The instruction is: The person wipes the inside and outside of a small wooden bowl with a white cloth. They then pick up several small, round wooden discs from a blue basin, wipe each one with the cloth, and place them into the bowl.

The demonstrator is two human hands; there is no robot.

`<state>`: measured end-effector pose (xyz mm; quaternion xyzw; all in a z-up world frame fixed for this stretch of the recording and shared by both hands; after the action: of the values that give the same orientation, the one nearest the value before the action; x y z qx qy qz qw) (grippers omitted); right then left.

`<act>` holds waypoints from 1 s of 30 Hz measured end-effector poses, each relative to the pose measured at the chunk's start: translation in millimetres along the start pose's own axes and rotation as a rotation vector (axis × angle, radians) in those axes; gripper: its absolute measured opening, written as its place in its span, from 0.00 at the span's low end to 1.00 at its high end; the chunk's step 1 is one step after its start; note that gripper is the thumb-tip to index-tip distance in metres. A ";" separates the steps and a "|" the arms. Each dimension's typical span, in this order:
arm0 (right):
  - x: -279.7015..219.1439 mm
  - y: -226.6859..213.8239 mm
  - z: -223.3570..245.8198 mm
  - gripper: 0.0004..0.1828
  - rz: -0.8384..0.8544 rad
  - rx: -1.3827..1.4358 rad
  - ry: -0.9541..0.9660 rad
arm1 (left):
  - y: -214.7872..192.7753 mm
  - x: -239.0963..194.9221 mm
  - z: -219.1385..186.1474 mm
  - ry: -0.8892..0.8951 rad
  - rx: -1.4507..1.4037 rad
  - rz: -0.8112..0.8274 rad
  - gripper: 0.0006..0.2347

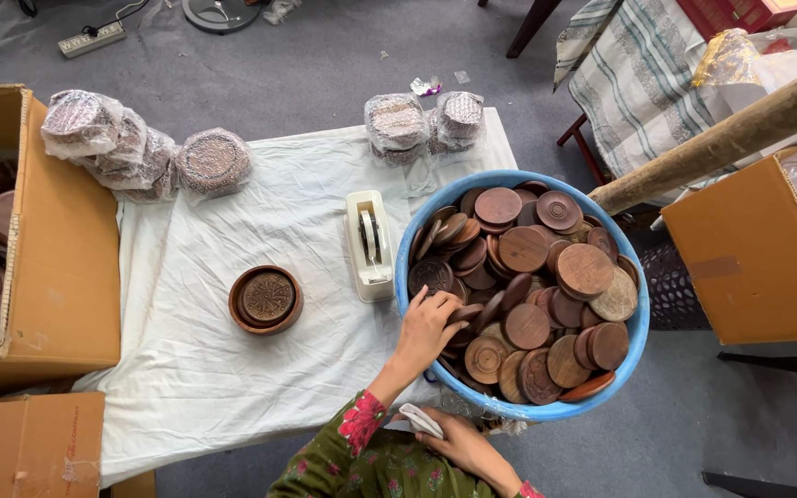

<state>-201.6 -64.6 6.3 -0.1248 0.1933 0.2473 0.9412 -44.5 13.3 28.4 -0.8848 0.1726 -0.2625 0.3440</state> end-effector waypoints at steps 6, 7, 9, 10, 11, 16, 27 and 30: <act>2.4 0.4 -9.9 0.21 -0.028 -0.017 0.031 | -25.4 -8.3 -16.8 0.007 -0.194 -0.083 0.12; 3.3 0.8 -13.3 0.21 -0.028 -0.018 0.031 | -26.1 -10.3 -16.1 0.006 -0.194 -0.084 0.12; 4.6 2.0 -18.6 0.21 -0.039 -0.004 -0.023 | -29.6 -15.8 -19.5 0.155 -0.182 -0.144 0.11; 6.4 3.4 -25.2 0.21 -0.036 -0.005 -0.023 | -34.2 -19.5 -23.7 0.152 -0.181 -0.146 0.11; 8.2 5.0 -33.8 0.21 -0.039 0.012 0.044 | -39.8 -23.7 -29.4 0.198 -0.131 -0.175 0.10; 34.3 16.5 -106.4 0.23 -0.057 0.265 -0.009 | -55.6 -48.1 -29.4 0.161 -0.164 -0.236 0.11; 63.3 18.9 -47.8 0.23 -0.256 1.096 0.225 | -59.7 -133.3 60.6 -0.697 -1.864 -0.390 0.21; 89.9 39.9 -51.6 0.22 -0.328 1.166 0.202 | -15.9 -169.8 83.6 -0.790 -1.967 -0.467 0.24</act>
<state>-165.5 -10.3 -83.6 0.3597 0.3631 -0.0604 0.8574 -130.0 150.3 -71.5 -0.8060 0.0116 0.2353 -0.5430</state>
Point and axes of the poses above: each hand's wrist, its own x-axis towards the middle knuckle, its own y-axis out of the palm, z = x × y, the point moved 3 cm from there along x, towards the middle knuckle, and after that the axes turned 6 degrees about x, right-handed, at the moved point
